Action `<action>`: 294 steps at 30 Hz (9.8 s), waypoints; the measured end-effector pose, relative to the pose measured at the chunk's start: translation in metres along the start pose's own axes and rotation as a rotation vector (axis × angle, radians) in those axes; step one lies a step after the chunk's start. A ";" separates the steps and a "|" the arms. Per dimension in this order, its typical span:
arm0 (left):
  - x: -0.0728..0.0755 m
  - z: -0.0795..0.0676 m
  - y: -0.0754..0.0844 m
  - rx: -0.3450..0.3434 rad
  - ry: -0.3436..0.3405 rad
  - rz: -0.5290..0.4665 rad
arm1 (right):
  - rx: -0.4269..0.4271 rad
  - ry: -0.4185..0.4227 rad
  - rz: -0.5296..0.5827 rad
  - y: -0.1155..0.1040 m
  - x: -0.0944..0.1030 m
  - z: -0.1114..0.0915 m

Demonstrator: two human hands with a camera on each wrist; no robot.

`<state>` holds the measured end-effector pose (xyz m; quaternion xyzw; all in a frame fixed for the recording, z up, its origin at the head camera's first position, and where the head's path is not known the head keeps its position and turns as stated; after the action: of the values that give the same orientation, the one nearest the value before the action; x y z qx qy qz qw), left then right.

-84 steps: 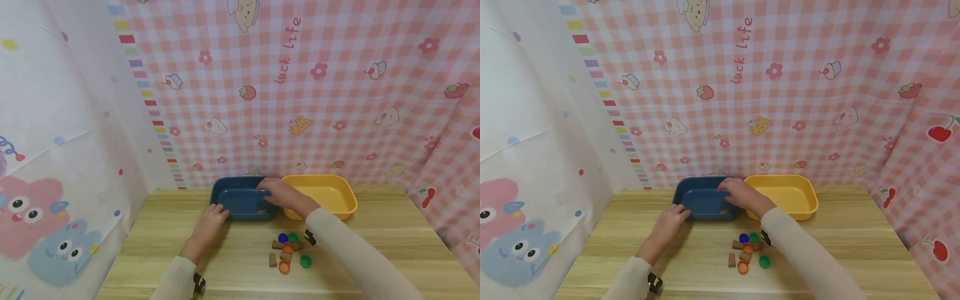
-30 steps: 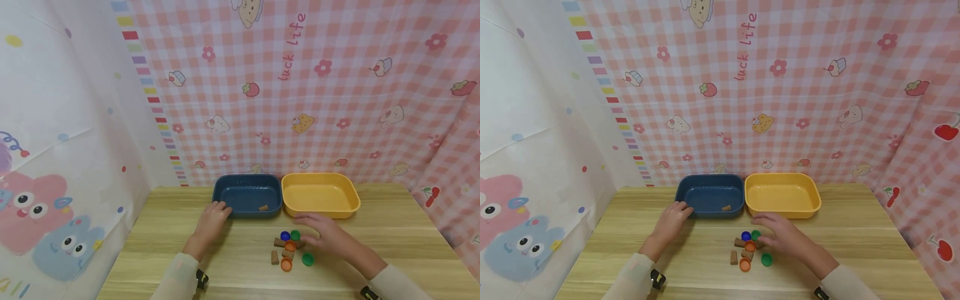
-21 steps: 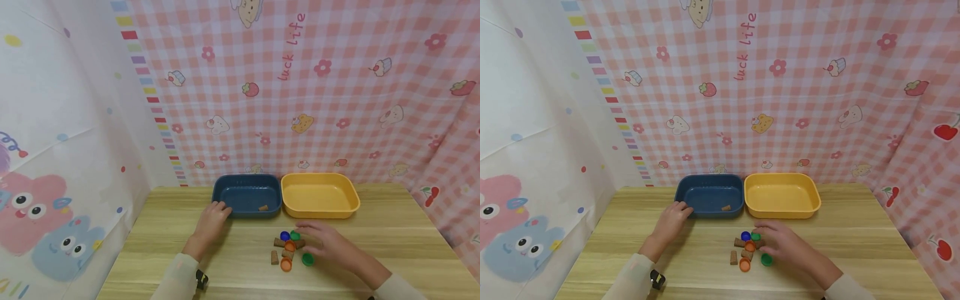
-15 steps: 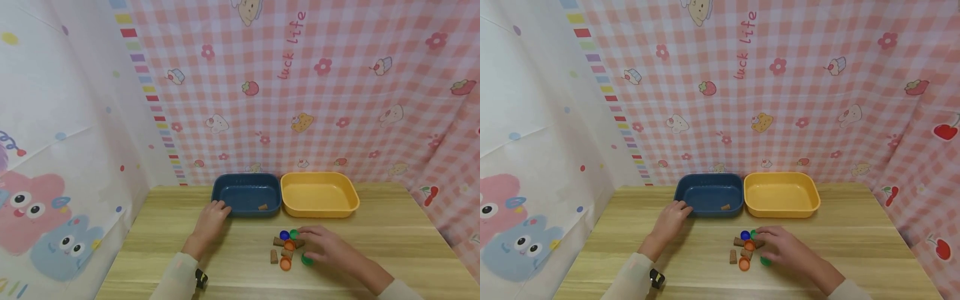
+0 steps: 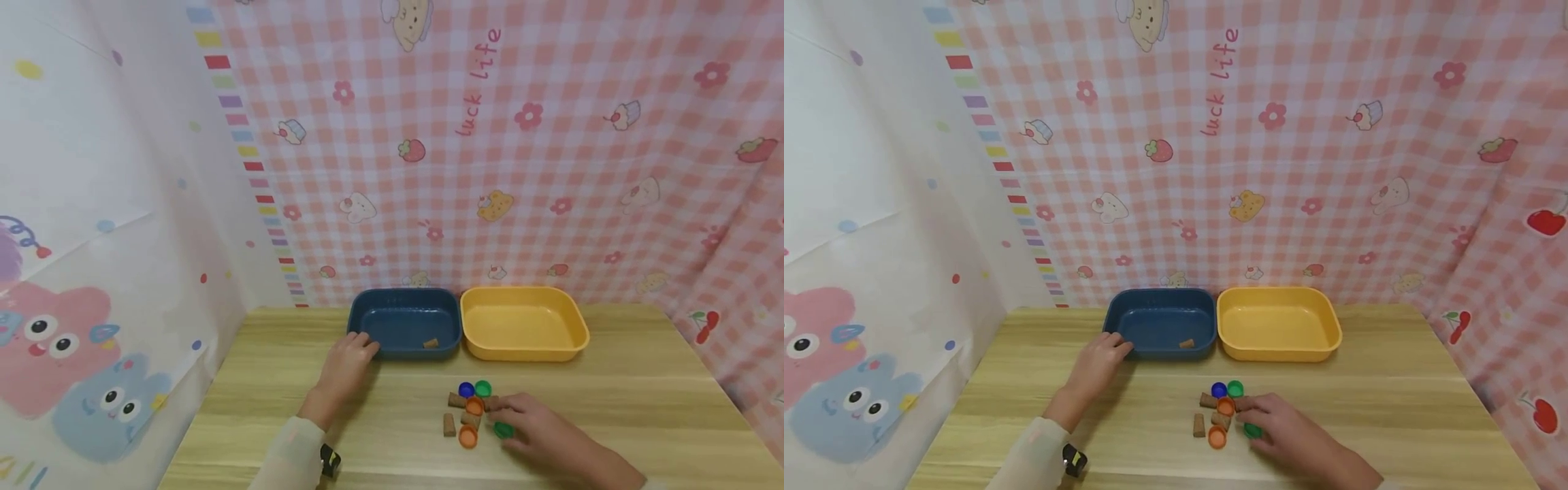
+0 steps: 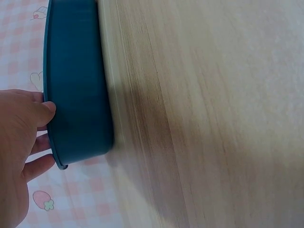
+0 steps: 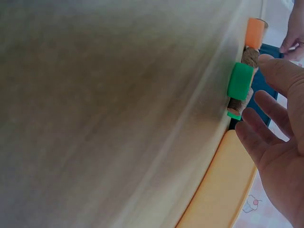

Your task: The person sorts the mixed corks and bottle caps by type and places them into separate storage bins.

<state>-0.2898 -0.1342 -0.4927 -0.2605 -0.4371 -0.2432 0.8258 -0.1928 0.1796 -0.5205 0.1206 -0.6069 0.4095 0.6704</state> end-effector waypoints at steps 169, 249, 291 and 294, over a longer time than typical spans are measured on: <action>-0.005 0.002 -0.007 0.124 -0.011 -0.114 | -0.320 -0.290 -0.020 0.134 0.063 0.133; -0.006 0.003 -0.007 0.106 -0.002 -0.089 | -0.080 0.056 0.040 0.029 0.017 0.036; -0.005 0.003 -0.007 0.126 -0.002 -0.082 | 0.066 0.100 -0.094 0.020 -0.013 0.040; -0.005 0.003 -0.007 0.126 -0.006 -0.079 | 0.068 0.093 -0.084 0.020 -0.012 0.040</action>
<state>-0.2983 -0.1364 -0.4935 -0.1911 -0.4638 -0.2467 0.8292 -0.2342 0.1609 -0.5286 0.1494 -0.5552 0.4064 0.7102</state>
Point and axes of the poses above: each hand's wrist, its own z-axis towards the middle knuckle, its own x-axis out of the back of the hand, y = z × x, the point moved 6 cm from there along z, towards the middle knuckle, and after that the axes turned 5 degrees about -x, right-handed, at the moved point
